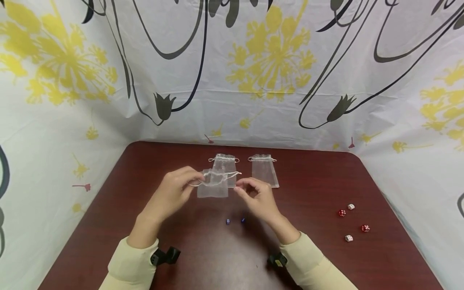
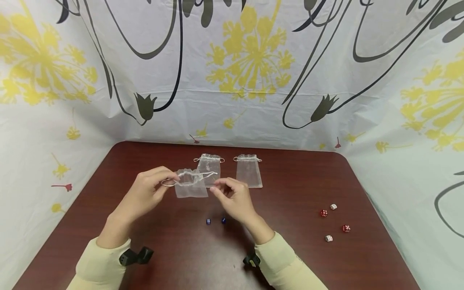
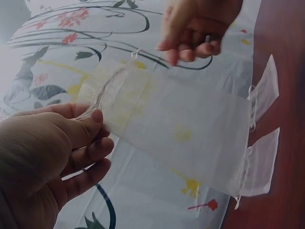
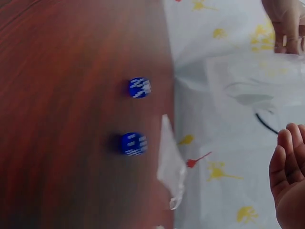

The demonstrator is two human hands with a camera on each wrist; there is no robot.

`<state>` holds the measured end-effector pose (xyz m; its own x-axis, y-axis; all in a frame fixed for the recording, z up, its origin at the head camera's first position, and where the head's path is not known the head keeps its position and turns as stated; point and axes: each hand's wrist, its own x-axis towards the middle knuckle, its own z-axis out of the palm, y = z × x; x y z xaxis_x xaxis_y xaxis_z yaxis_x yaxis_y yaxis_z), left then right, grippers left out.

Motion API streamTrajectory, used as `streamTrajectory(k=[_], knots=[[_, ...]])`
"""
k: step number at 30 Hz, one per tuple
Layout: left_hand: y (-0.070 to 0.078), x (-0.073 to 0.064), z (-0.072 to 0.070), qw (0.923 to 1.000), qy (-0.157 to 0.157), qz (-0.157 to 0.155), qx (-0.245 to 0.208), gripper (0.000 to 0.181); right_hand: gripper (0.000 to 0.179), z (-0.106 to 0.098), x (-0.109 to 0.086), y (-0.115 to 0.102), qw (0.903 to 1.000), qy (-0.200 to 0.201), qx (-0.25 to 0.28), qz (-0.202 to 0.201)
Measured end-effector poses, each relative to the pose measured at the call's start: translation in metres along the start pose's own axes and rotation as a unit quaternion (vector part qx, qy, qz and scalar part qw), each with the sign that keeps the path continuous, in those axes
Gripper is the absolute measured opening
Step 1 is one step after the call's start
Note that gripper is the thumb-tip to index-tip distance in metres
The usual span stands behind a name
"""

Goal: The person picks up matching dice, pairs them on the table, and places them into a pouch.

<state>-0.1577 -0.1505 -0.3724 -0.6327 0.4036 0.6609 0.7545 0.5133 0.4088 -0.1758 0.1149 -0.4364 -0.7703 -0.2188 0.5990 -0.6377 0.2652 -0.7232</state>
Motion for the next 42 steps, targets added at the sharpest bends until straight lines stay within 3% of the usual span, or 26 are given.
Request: streamTrajectory(k=[6,13,19,27,34,42], knots=[[-0.005,-0.005,-0.004,0.9998,0.002,-0.009,0.017,0.024,0.006,0.005,-0.01,0.022,0.9983,-0.017,-0.034,0.045],[-0.008,-0.006,-0.005,0.9997,0.009,-0.011,0.022,0.025,0.01,0.015,-0.017,0.035,0.9942,-0.082,-0.063,0.027],[-0.008,-0.006,-0.005,0.9995,0.004,-0.02,0.023,0.021,0.016,0.023,-0.02,0.04,0.9804,-0.17,-0.099,0.01],[-0.006,-0.007,-0.004,0.9991,-0.014,-0.038,0.016,0.019,0.023,0.022,-0.023,0.047,0.958,-0.256,-0.126,0.024],[-0.004,-0.007,-0.005,0.9984,-0.022,-0.049,0.018,0.019,0.027,0.022,-0.023,0.05,0.9453,-0.289,-0.15,0.017],[-0.004,-0.008,-0.003,0.9976,-0.027,-0.059,0.023,0.018,0.019,0.021,-0.024,0.05,0.9421,-0.3,-0.151,0.001]])
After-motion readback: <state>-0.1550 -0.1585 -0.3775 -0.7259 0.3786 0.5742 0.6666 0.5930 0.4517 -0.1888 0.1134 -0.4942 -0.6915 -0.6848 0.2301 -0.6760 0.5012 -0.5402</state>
